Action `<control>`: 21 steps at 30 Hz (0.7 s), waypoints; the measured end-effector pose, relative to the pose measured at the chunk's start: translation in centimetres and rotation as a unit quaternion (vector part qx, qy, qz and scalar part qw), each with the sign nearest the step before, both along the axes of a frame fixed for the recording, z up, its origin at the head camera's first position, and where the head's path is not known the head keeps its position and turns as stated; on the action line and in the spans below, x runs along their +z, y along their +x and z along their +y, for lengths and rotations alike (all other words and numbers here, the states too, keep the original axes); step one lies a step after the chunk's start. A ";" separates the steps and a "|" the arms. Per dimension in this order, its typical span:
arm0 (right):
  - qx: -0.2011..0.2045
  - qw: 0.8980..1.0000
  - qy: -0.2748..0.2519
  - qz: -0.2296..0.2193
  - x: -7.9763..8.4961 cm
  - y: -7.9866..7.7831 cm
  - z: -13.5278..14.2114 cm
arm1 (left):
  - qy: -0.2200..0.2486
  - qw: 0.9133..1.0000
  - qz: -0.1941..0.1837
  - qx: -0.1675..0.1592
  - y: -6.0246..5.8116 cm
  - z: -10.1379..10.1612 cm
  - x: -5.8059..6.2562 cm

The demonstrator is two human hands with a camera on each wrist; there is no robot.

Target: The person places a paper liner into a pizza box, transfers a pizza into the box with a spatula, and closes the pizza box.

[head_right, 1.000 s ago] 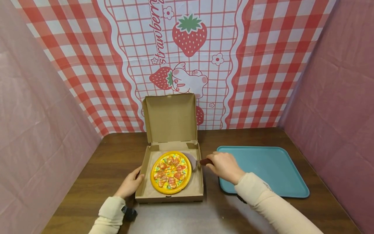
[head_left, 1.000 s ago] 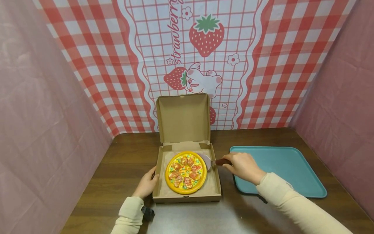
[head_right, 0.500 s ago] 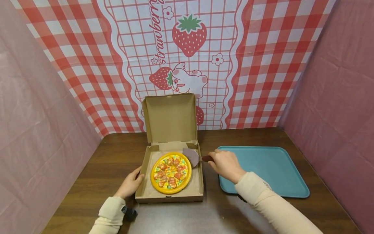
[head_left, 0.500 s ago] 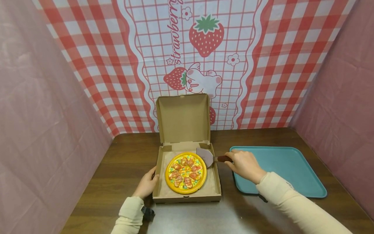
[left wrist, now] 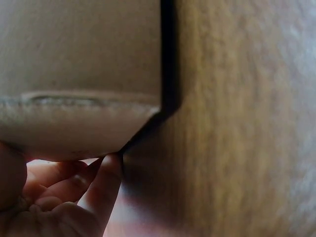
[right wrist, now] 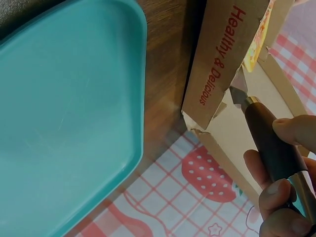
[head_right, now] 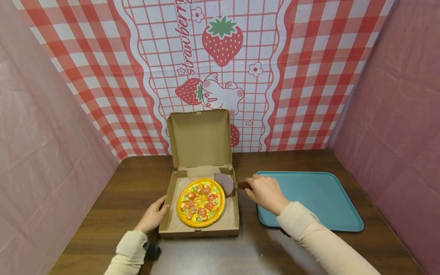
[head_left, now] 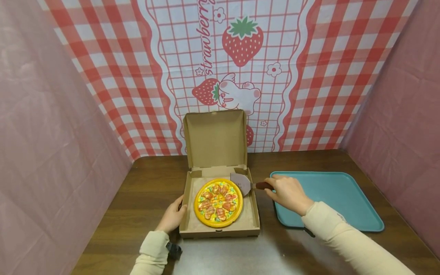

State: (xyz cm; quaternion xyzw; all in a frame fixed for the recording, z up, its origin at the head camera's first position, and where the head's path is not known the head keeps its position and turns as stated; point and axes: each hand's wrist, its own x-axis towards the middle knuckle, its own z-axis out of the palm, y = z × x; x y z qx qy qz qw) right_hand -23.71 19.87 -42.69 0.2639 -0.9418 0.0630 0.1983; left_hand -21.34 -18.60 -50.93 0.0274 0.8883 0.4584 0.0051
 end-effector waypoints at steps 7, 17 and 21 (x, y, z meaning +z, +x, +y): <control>-0.003 1.000 0.004 0.009 0.1 -0.2 0.2 | -0.003 1.000 -0.004 0.001 -0.1 -0.1 0.1; -0.004 1.000 0.008 0.012 0.2 0.0 0.3 | -0.008 1.000 0.000 0.002 -0.1 -0.1 -0.1; -0.012 1.000 0.004 0.015 0.4 0.2 0.4 | -0.003 1.000 0.003 0.001 -0.1 0.0 -0.1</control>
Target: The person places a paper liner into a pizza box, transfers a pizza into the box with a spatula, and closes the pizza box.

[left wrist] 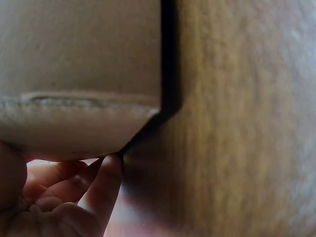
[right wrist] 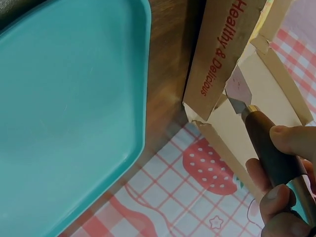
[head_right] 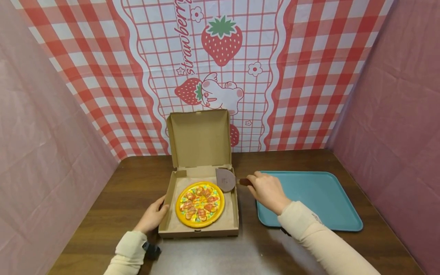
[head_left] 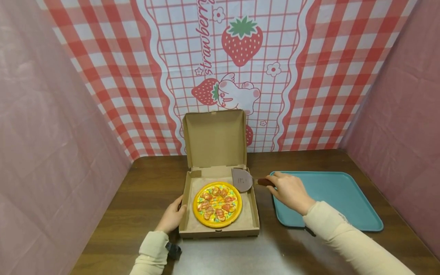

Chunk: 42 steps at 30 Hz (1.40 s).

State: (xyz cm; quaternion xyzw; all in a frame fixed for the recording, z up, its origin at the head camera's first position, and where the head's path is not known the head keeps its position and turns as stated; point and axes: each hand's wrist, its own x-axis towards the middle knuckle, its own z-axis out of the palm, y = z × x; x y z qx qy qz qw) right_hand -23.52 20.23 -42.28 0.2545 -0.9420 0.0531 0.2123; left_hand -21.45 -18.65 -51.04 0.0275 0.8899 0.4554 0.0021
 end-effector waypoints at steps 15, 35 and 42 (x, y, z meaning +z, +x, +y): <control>-0.046 0.995 -0.079 -0.040 1.1 0.0 1.2 | 0.000 1.000 0.001 0.000 0.0 0.0 0.2; -0.101 0.970 -0.168 -0.144 2.9 2.2 6.9 | -0.001 1.000 -0.003 -0.001 0.3 0.1 0.3; -0.139 0.966 -0.175 -0.131 3.4 3.5 10.9 | 0.003 1.000 -0.002 -0.001 0.3 0.1 0.2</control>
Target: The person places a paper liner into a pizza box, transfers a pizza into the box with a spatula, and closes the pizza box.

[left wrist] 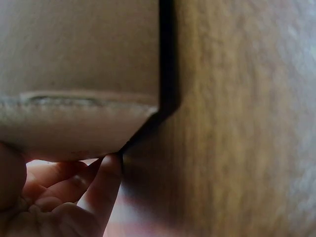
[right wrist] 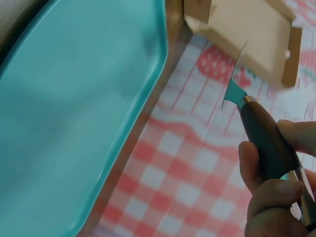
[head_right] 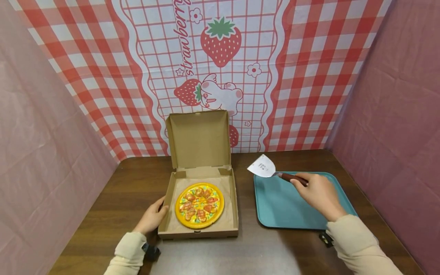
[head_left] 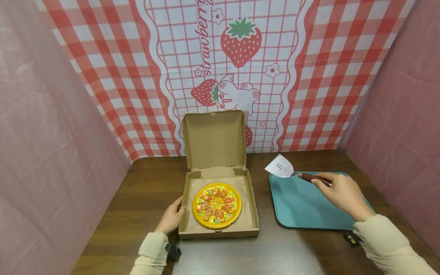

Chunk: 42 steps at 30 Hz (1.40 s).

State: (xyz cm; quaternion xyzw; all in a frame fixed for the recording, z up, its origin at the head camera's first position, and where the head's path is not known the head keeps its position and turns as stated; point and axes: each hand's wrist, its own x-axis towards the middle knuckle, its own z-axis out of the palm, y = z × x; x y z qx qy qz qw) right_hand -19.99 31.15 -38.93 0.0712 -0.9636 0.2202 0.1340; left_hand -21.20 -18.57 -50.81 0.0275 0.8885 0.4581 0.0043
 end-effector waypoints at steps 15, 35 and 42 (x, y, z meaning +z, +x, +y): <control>-0.082 0.995 0.007 -0.051 -2.7 2.5 8.0 | -0.008 1.000 -0.002 0.002 0.0 0.0 0.1; -0.149 0.981 0.026 -0.119 -5.7 4.7 13.8 | -0.004 1.000 -0.004 0.003 0.0 0.0 0.1; -0.159 0.978 0.019 -0.135 -6.2 4.9 13.6 | -0.003 1.000 -0.008 0.003 -0.1 0.1 0.0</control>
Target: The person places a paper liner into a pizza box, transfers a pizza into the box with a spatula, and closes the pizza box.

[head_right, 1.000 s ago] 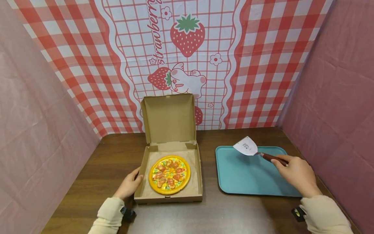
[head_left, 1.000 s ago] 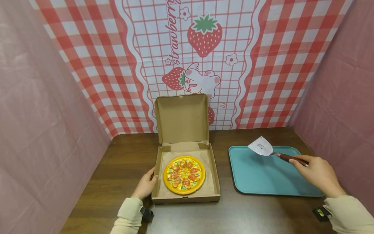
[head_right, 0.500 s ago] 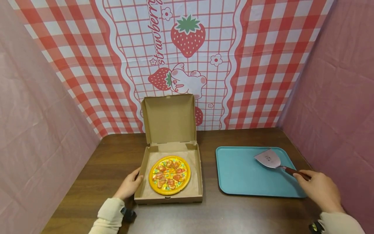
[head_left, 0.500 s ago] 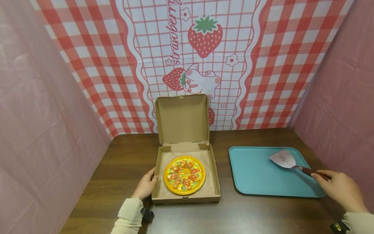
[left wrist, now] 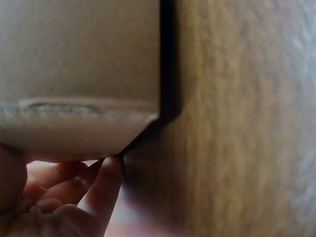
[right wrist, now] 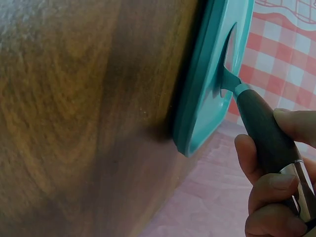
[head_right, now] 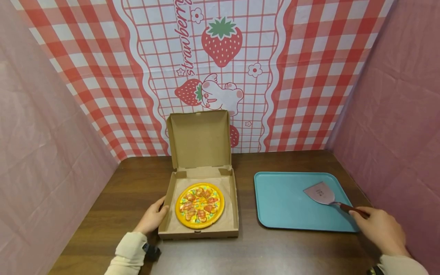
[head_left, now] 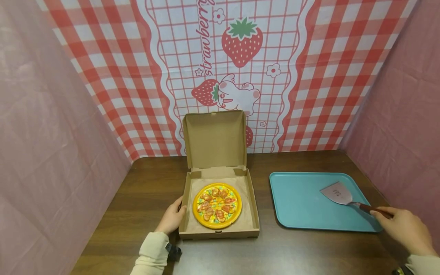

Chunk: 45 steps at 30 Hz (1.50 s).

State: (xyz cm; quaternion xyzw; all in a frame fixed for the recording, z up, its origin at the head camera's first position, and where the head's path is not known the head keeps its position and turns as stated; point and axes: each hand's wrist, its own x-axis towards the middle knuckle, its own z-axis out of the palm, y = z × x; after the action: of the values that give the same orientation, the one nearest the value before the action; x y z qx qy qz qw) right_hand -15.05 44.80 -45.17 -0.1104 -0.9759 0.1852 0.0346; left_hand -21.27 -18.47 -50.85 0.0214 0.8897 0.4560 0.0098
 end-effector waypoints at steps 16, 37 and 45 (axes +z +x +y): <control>0.045 0.999 -0.009 -0.009 -0.6 -0.4 0.5 | 0.001 1.000 0.009 -0.005 -0.2 0.2 0.2; 0.070 0.997 0.026 -0.008 1.6 -1.9 -2.7 | -0.004 1.000 0.010 -0.024 -0.4 0.3 0.4; 0.119 0.991 -0.035 0.042 2.2 -3.7 -8.2 | -0.014 0.999 0.009 -0.037 -0.8 0.1 1.0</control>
State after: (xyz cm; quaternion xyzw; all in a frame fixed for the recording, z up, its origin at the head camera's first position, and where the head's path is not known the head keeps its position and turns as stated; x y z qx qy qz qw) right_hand -18.72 36.64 -43.02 0.0137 -0.9726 0.2266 0.0495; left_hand -22.04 -18.39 -49.85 0.0582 0.8945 0.4428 0.0194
